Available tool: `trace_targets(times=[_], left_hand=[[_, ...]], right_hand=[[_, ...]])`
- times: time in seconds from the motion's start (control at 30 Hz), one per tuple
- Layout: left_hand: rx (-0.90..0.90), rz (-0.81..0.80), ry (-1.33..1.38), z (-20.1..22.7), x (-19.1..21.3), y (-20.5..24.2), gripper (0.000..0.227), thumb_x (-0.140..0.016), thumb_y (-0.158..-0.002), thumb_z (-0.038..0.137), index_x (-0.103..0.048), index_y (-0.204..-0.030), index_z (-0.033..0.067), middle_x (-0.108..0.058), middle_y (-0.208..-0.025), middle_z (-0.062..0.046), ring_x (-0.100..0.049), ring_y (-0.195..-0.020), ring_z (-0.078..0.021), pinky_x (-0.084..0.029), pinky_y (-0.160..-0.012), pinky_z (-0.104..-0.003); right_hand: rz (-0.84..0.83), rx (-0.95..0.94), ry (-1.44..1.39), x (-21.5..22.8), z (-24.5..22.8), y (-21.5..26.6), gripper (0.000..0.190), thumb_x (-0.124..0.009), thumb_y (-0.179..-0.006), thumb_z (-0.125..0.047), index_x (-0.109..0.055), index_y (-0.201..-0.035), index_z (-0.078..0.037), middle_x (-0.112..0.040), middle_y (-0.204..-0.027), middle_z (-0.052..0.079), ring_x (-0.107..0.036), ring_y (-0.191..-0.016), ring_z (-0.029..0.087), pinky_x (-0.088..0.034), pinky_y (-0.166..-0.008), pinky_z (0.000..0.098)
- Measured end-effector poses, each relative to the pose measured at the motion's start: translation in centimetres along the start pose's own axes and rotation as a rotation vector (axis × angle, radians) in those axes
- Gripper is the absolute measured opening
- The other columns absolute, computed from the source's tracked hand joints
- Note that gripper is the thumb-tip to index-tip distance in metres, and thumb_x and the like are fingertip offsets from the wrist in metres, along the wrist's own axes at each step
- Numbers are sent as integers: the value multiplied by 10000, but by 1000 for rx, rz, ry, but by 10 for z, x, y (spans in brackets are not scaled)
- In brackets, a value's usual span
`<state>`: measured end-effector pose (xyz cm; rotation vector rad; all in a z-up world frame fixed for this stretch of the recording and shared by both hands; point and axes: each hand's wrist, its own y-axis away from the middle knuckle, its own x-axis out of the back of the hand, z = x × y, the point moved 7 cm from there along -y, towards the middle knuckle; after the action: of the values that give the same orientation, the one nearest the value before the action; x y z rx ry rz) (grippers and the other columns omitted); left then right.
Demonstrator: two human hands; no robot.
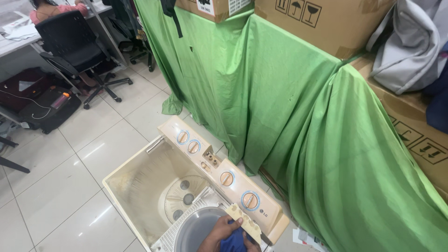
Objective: The person wipes the control panel and lid of a twin-tub washing machine with a blue cloth, then opens the spin tub and wipes the interior drum and rim. The person continues wiping the inside of the spin tub throughout the clip.
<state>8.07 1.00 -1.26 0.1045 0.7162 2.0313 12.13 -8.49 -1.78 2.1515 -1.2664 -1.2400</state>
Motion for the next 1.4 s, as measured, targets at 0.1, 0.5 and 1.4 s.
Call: trace_targets(times=[0.1,0.5,1.4], left_hand=[[21,-47,-115,-8,10,13,493,-823,-837,157,-664,-1281,12,-766,-1168,-87,-705,-1093,-177,-532,-997,-302],[-386,335,141,7,45,39,584,-801,-692,-141,-623,-1223,23,-739,-1172,-126,-690,-1118,-208,-541,-993,-346],[548,15,583,-17,30,30,360,-703,-855,181,-719,-1138,-41,-764,-997,-187,-751,-823,-317,-614,-783,-441]], right_hand=[[6,20,16,4,1,1,538,-716,-896,-152,-574,-1374,50,-673,-1319,193,-652,-1182,301,-502,-1019,408],[13,210,142,12,-11,-4,588,-710,-911,-185,-528,-1418,50,-634,-1391,195,-609,-1269,293,-450,-1083,397],[-14,-78,-196,36,11,-3,502,-605,-912,-153,-548,-1395,-28,-666,-1308,196,-660,-1178,348,-530,-1030,517]])
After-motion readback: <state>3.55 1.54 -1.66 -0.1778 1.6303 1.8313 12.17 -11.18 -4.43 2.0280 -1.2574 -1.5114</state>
